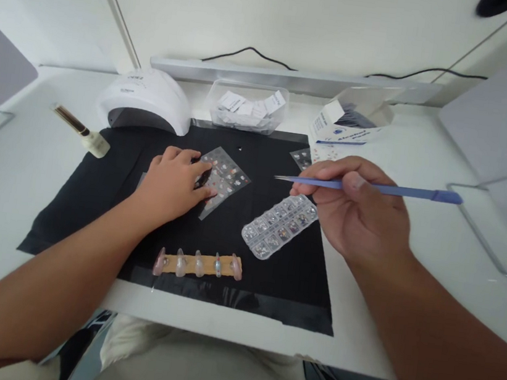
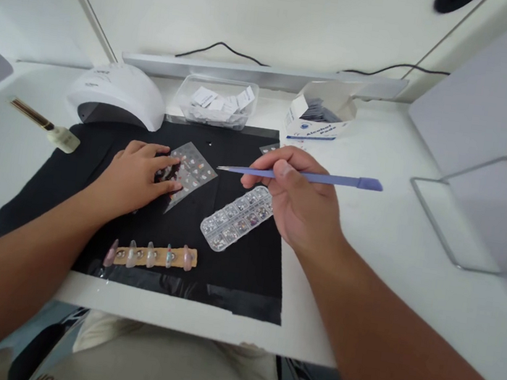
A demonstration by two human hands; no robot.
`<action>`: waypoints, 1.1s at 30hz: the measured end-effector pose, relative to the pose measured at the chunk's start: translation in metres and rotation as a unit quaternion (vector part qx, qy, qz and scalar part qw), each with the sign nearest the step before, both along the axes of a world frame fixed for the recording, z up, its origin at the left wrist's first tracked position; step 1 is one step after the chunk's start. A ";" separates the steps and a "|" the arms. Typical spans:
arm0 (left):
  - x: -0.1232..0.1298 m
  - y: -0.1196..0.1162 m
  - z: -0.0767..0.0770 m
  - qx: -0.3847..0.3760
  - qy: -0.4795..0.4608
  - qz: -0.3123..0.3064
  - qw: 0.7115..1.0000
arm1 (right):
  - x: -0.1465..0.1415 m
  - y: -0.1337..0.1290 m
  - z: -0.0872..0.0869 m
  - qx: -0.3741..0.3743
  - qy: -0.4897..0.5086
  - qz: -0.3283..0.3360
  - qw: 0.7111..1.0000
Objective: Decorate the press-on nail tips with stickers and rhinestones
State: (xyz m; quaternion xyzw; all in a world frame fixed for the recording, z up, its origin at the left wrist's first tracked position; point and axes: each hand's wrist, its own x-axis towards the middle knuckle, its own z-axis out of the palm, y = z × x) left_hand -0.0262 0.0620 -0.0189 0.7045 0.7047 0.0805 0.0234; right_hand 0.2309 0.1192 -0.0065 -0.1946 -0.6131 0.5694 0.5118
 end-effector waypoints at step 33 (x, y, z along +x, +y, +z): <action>0.011 -0.002 -0.008 0.083 -0.119 -0.112 0.983 | -0.029 -0.020 -0.019 -0.015 -0.079 0.050 0.996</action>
